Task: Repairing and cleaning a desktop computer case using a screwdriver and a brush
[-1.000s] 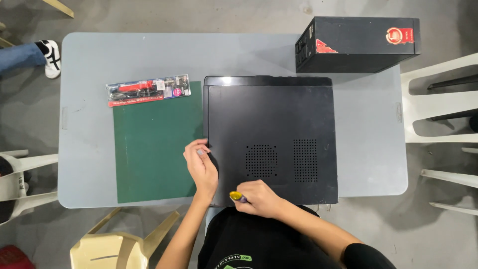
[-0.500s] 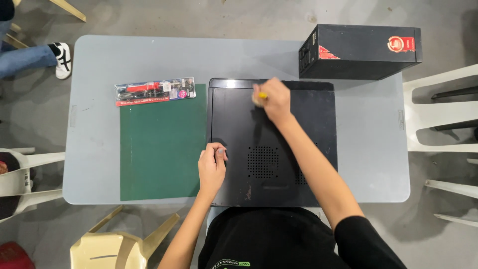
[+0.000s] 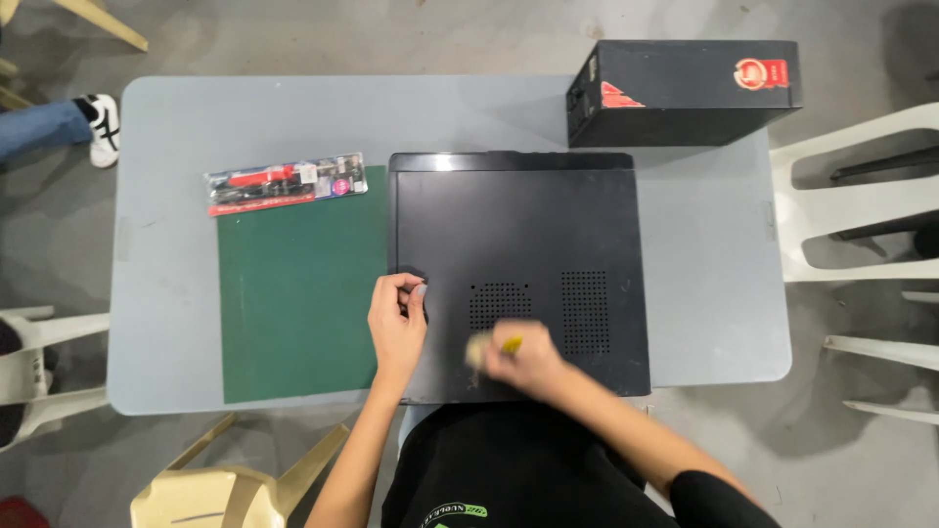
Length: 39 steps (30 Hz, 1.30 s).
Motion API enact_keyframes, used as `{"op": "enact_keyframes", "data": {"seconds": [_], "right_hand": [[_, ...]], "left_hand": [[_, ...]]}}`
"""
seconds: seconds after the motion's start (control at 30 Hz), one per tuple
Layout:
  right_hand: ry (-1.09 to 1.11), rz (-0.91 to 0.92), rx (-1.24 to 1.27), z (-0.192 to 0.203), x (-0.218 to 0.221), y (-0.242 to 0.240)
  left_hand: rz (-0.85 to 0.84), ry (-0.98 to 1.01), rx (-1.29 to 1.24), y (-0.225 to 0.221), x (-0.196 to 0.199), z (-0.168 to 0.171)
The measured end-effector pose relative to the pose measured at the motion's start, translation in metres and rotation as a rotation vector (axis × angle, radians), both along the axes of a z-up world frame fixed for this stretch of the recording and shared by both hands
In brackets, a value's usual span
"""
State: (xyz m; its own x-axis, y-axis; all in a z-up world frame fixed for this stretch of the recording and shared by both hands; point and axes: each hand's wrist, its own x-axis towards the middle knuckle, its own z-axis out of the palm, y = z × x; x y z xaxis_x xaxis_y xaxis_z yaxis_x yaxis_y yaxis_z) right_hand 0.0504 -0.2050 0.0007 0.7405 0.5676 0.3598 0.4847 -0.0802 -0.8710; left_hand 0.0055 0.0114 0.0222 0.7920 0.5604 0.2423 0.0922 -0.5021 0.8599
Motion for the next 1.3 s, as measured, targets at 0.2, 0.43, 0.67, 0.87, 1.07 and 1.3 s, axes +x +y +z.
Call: {"op": "enact_keyframes", "data": {"seconds": [0.2,0.43,0.67,0.87,1.07,1.3], "right_hand": [[0.181,0.097,-0.120,0.002,-0.027,-0.038],[-0.259,-0.299,-0.334,-0.021,0.112,-0.026],[-0.668,-0.592,-0.131,-0.017,0.252,0.011],[-0.679,-0.501,-0.162,-0.013,0.231,-0.004],[-0.693,-0.371,-0.271,-0.029,0.090,-0.060],[0.025,-0.360,-0.231,0.011,-0.028,-0.090]], "left_hand": [[-0.021,0.021,0.002,-0.004,0.000,0.002],[-0.015,0.020,-0.009,-0.004,0.000,0.006],[-0.015,0.037,0.003,-0.003,0.000,0.004],[0.006,0.020,0.035,-0.002,0.001,0.002],[0.001,0.023,0.024,-0.001,0.003,0.009],[-0.033,0.015,-0.034,-0.001,0.001,0.003]]}}
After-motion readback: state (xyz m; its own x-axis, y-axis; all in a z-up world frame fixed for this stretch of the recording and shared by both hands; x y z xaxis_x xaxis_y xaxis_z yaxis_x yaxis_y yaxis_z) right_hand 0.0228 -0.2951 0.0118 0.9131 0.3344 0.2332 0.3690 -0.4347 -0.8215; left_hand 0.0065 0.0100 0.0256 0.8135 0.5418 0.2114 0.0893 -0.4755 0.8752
